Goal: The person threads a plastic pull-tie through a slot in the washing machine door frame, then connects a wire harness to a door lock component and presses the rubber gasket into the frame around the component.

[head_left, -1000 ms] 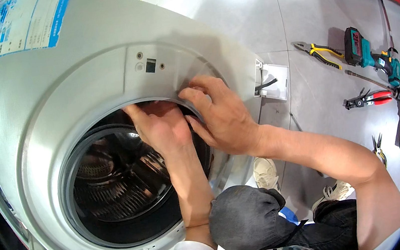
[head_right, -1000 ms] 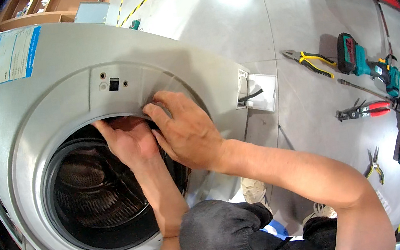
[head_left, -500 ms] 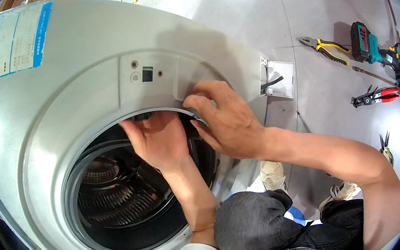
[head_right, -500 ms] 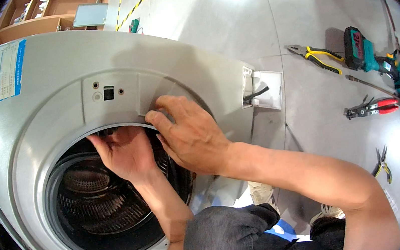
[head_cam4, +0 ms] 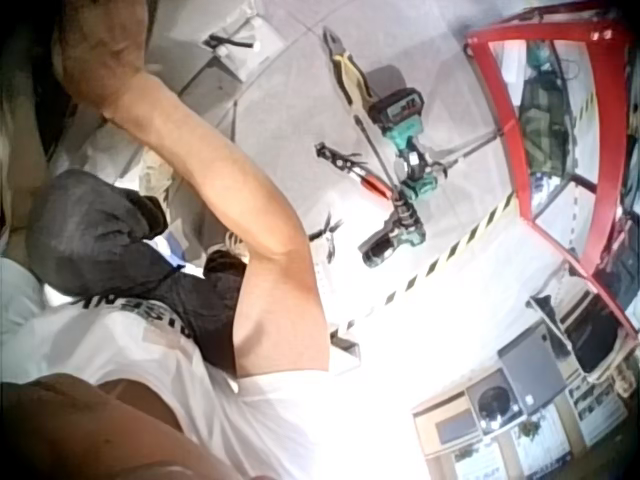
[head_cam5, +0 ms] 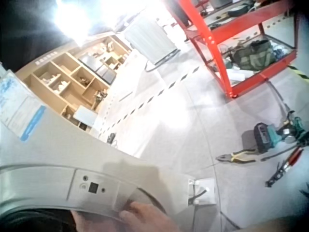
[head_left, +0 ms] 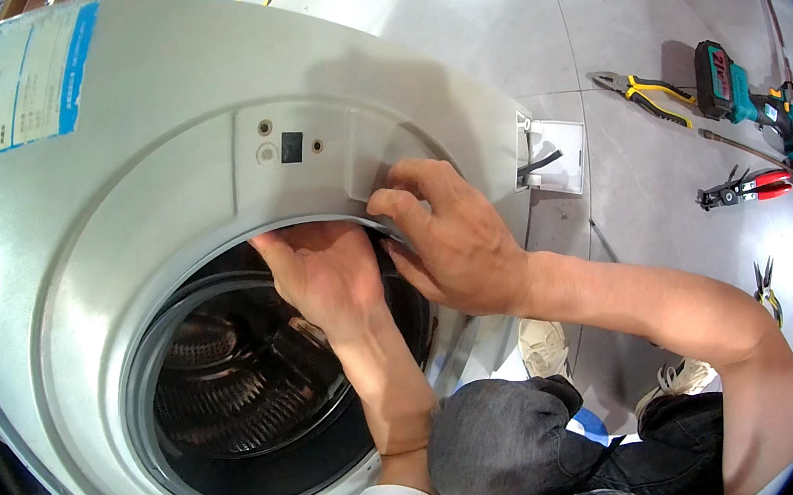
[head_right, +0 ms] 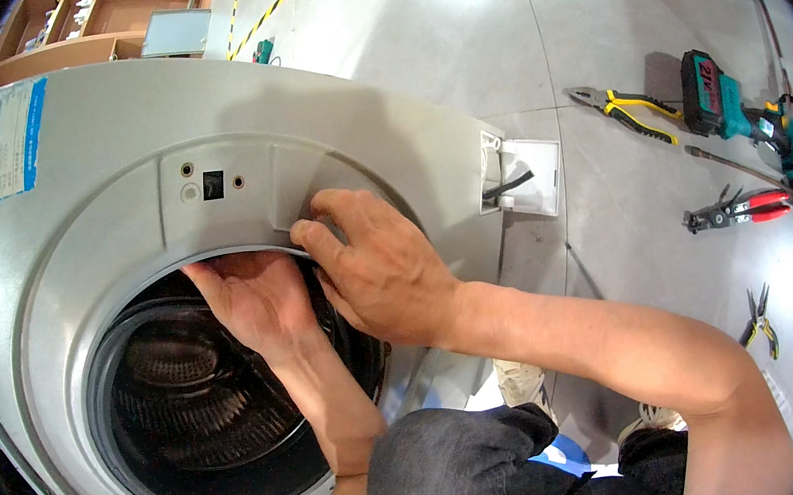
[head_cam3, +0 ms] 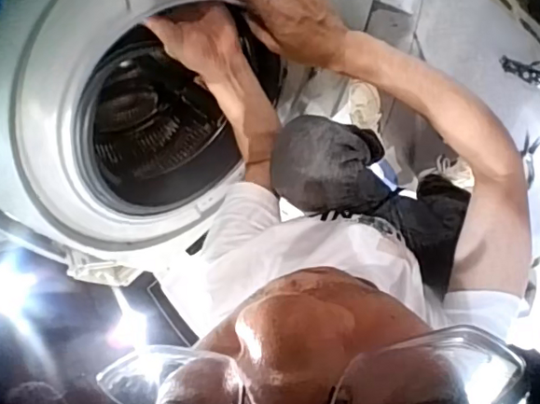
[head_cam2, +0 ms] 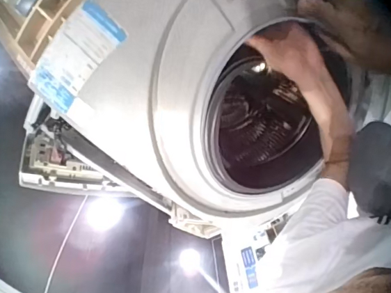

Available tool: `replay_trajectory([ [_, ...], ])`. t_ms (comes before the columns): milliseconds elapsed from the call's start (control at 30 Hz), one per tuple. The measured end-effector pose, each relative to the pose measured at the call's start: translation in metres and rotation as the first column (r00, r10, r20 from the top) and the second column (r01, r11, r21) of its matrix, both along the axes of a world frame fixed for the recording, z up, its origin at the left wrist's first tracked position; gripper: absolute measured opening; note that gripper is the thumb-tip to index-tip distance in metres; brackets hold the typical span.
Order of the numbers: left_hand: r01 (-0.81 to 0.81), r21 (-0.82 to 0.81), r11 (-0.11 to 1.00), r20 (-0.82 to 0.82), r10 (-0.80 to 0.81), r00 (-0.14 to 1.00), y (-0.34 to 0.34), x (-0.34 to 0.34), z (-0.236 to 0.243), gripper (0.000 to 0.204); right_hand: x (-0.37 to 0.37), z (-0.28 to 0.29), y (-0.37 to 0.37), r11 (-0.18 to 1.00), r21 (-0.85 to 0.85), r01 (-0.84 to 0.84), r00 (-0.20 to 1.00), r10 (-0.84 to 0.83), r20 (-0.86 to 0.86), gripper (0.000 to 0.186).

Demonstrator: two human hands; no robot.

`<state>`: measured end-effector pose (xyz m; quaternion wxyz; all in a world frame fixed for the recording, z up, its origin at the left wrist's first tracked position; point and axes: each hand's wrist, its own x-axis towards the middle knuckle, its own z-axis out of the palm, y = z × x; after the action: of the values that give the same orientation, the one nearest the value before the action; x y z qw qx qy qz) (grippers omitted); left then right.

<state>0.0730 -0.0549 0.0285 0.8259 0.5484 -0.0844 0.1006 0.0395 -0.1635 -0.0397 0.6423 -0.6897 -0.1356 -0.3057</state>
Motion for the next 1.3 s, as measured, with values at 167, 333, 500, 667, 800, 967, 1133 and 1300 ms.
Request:
replay_trajectory([
  [167,-0.064,-0.022,0.998,-0.025,0.064,0.998,-0.007,0.004,-0.001,0.041,-0.001,0.001,0.002,1.000,0.008,0.010,1.000,-0.010,-0.011,0.037],
  [333,-0.018,-0.035,0.999,-0.038,0.017,0.999,-0.002,0.007,0.002,0.038,-0.003,0.000,0.003,0.999,-0.039,0.012,1.000,-0.013,-0.009,0.038],
  [500,0.026,0.030,0.999,-0.101,-0.023,0.995,0.001,0.005,0.012,0.041,-0.005,0.003,0.000,0.999,-0.053,0.003,1.000,-0.003,-0.008,0.038],
  [667,0.027,-0.043,0.999,-0.012,-0.027,1.000,0.009,0.007,0.003,0.041,-0.008,-0.002,0.002,0.998,-0.060,-0.006,1.000,0.005,-0.008,0.037],
  [800,-0.006,-0.084,0.996,0.000,0.006,1.000,0.006,0.008,0.000,0.041,-0.010,-0.001,0.002,0.998,-0.062,-0.020,1.000,0.019,-0.020,0.036],
  [967,0.016,-0.034,0.999,0.024,-0.016,1.000,0.014,0.010,-0.001,0.040,-0.010,-0.001,0.000,0.998,-0.058,-0.037,0.999,0.037,-0.014,0.042],
  [1133,0.031,0.026,0.999,0.030,-0.031,0.999,0.011,0.009,0.000,0.040,-0.009,-0.002,0.002,0.997,-0.058,-0.042,0.999,0.042,-0.013,0.043],
  [1300,0.058,0.084,0.995,0.053,-0.062,0.997,0.022,0.012,-0.003,0.040,-0.010,-0.001,0.002,0.998,-0.050,-0.041,0.999,0.039,-0.022,0.042],
])
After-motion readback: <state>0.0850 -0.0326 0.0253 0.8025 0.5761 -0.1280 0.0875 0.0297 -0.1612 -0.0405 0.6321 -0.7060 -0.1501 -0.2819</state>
